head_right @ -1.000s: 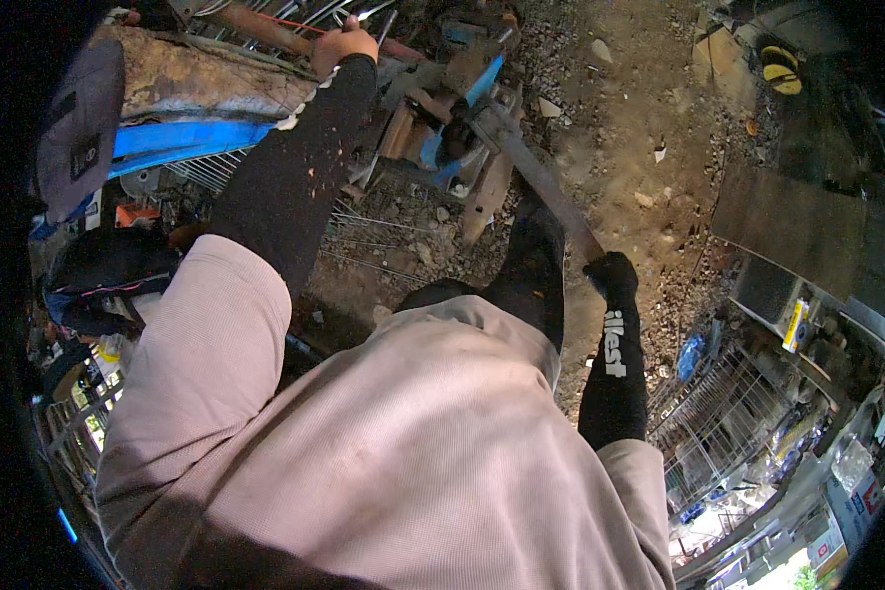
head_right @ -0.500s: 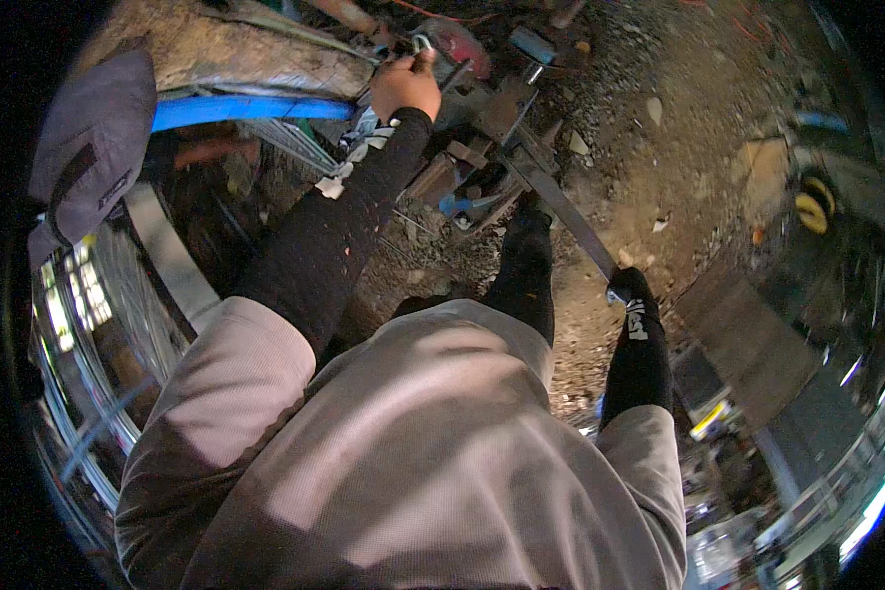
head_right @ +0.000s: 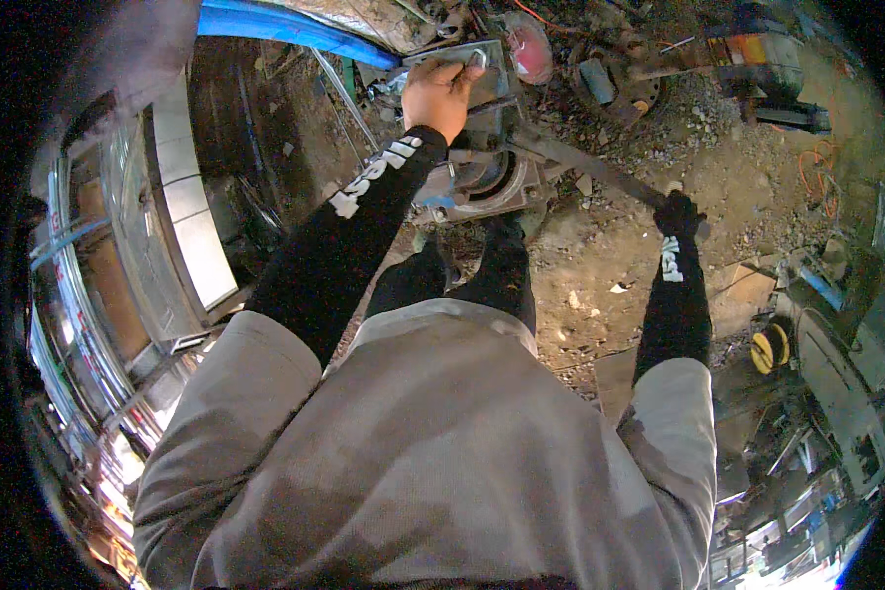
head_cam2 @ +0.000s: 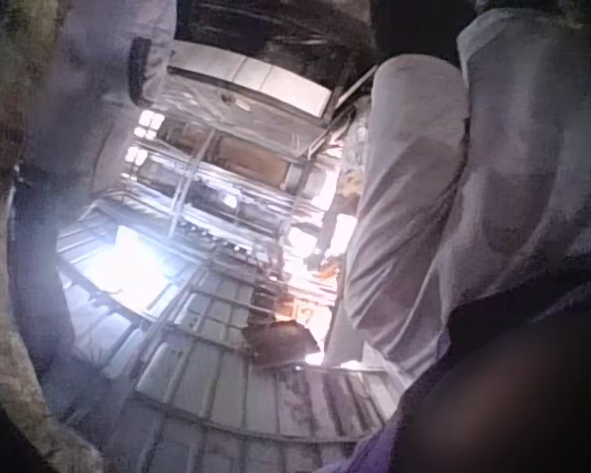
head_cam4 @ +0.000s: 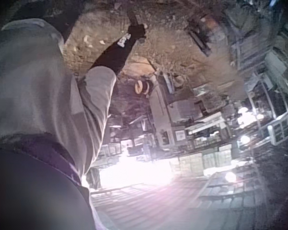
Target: The person uses a metal bending machine to shape a metal rod, then moves to a workbench to weld the bent rod onto a metal frame using a welding torch. The person handles the metal rod, welding torch, and frame during the process.
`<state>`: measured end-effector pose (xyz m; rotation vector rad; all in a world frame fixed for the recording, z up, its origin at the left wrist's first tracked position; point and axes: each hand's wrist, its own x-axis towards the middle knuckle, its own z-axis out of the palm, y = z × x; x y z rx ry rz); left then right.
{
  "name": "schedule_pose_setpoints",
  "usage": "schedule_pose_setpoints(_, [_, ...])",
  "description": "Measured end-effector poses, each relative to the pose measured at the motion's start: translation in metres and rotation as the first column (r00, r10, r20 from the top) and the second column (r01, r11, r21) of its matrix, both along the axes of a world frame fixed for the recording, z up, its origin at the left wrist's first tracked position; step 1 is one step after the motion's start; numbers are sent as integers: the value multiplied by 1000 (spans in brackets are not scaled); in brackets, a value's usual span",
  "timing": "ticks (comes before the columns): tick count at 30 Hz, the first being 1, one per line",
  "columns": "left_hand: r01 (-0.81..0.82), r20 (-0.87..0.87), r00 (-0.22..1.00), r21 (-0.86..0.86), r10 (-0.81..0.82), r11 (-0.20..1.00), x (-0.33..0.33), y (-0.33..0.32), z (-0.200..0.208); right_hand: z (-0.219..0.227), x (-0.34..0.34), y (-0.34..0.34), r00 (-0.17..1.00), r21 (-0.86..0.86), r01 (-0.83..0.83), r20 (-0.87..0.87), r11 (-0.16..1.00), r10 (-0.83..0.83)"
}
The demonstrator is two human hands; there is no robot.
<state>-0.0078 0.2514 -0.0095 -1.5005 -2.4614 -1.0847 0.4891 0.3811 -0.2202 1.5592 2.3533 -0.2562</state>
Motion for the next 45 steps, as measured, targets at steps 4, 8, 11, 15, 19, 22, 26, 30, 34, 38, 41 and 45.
schedule_pose_setpoints(4, [-23, 354, 935, 143, -29, 990, -17, -37, 25, 22, -43, 33, 979, 252, -116, -135, 961, 154])
schedule_pose_setpoints(8, [-164, 283, 949, 64, 139, 984, -29, -149, 59, 38, -77, 31, 987, 317, -67, -118, 946, 109])
schedule_pose_setpoints(11, [-336, 505, 795, -95, 336, 937, -30, -226, 58, 32, -96, 18, 994, 316, 29, -107, 948, 5])
schedule_pose_setpoints(15, [-315, 506, 702, -412, 502, 855, -43, -281, 33, 16, -139, -27, 633, 83, 78, -774, 994, 15])
schedule_pose_setpoints(19, [-194, 525, 753, -398, 396, 897, -47, -267, 16, 49, -217, -103, 176, -324, 92, -926, 942, -335])
schedule_pose_setpoints(22, [-40, 573, 788, -318, 225, 947, -25, -241, 21, 124, -254, -140, 311, -394, -20, -876, 919, -369])
schedule_pose_setpoints(26, [305, 605, 796, -384, -12, 872, 30, -227, 25, 209, -275, -179, 613, -810, -406, -585, 422, -532])
schedule_pose_setpoints(30, [424, 518, 850, -565, -96, 708, 67, -225, -3, 204, -278, -211, 468, -525, -561, -839, 640, -278])
schedule_pose_setpoints(34, [437, 416, 891, -684, -179, 585, 69, -234, -32, 135, -262, -225, 600, -922, -249, -388, 297, -699])
schedule_pose_setpoints(38, [209, 283, 959, -696, -6, 687, 45, -255, -41, 59, -261, -242, 550, -749, -243, -629, 616, -549])
schedule_pose_setpoints(41, [230, 365, 923, -779, 124, 584, 11, -283, -38, 22, -275, -271, 259, -964, -70, -266, 257, -928])
schedule_pose_setpoints(45, [363, 433, 881, -877, 192, 314, -29, -319, -29, 5, -299, -300, -2, -997, -67, -44, 44, -999])
